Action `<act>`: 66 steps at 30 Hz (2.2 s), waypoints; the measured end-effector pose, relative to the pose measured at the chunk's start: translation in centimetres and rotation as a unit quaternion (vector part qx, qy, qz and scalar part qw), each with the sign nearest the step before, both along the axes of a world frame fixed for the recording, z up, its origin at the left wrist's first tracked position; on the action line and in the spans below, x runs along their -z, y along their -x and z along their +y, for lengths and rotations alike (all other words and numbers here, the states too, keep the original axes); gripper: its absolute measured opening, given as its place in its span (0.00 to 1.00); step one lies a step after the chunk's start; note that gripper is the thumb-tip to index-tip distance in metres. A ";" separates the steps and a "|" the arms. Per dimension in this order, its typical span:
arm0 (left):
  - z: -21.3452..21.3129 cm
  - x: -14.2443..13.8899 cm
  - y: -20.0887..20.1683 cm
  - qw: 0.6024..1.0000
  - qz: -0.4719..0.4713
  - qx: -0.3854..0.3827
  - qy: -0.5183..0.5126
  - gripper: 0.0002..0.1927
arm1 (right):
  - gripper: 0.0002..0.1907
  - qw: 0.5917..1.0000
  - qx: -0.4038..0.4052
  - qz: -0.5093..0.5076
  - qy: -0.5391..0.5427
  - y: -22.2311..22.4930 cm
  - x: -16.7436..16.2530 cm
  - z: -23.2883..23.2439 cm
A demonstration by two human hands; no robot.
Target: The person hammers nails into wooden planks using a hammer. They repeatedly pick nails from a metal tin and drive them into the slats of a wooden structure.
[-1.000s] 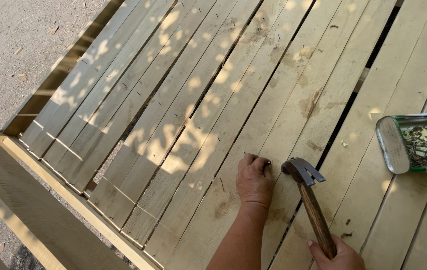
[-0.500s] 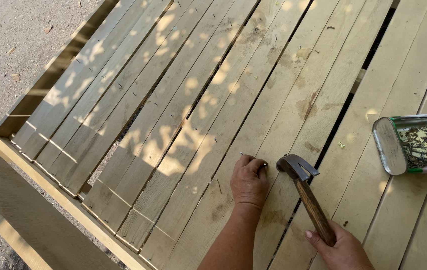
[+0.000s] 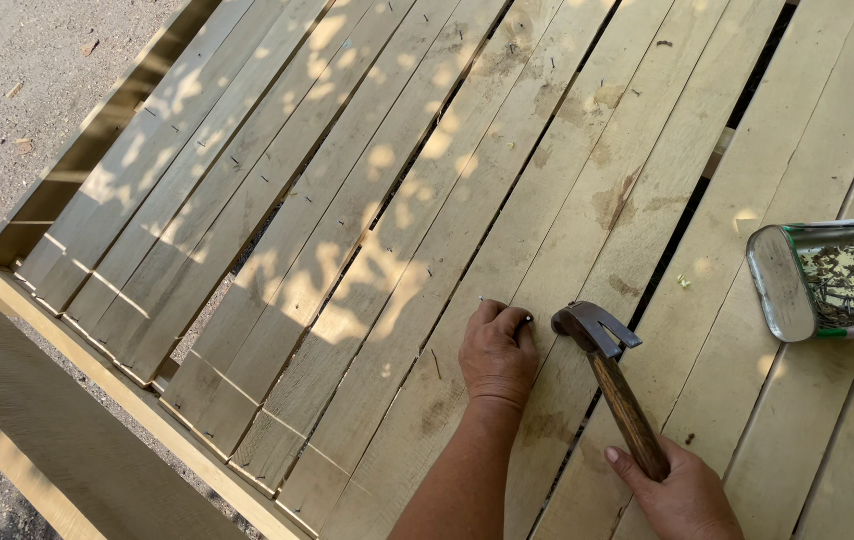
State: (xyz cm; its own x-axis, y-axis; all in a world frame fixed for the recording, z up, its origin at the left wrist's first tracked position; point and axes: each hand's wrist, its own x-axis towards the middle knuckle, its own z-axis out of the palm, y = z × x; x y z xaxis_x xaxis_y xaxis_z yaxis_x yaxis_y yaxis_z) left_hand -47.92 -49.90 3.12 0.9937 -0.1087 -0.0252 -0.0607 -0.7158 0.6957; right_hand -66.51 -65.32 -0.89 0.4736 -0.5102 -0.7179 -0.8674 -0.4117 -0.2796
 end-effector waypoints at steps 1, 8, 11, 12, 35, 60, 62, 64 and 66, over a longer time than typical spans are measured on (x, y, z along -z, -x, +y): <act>0.0 0.0 0.0 1.000 -0.003 0.001 -0.001 0.03 | 0.35 1.000 0.001 -0.004 0.004 0.0 0.0 0.1; 0.0 -0.1 0.1 1.000 0.002 0.001 0.000 0.03 | 0.34 1.000 0.001 0.006 0.008 0.1 0.2 0.2; 0.0 -0.1 0.1 1.000 0.011 0.003 -0.003 0.03 | 0.34 1.000 0.003 0.019 -0.001 0.1 0.5 0.0; 0.0 -0.2 0.1 1.000 0.022 0.002 -0.005 0.02 | 0.34 1.000 0.004 0.027 -0.011 0.1 0.6 -0.1; -0.6 0.6 0.8 1.000 -0.011 -0.021 0.007 0.03 | 0.32 0.993 0.065 -0.095 -0.029 2.2 0.4 -0.7; -0.2 0.5 1.1 1.000 -0.014 0.016 -0.018 0.01 | 0.35 0.995 0.050 -0.072 -0.041 0.9 -2.2 0.6; -0.1 0.5 1.1 1.000 -0.014 0.015 -0.012 0.01 | 0.34 0.995 0.048 -0.082 -0.043 0.7 -3.0 0.9; 0.0 0.4 1.1 1.000 -0.014 0.013 -0.008 0.01 | 0.34 0.994 0.049 -0.087 -0.046 0.5 -3.6 1.2; 0.0 0.4 1.1 1.000 -0.011 0.010 -0.005 0.01 | 0.33 0.996 0.034 -0.068 -0.044 0.1 -4.0 1.4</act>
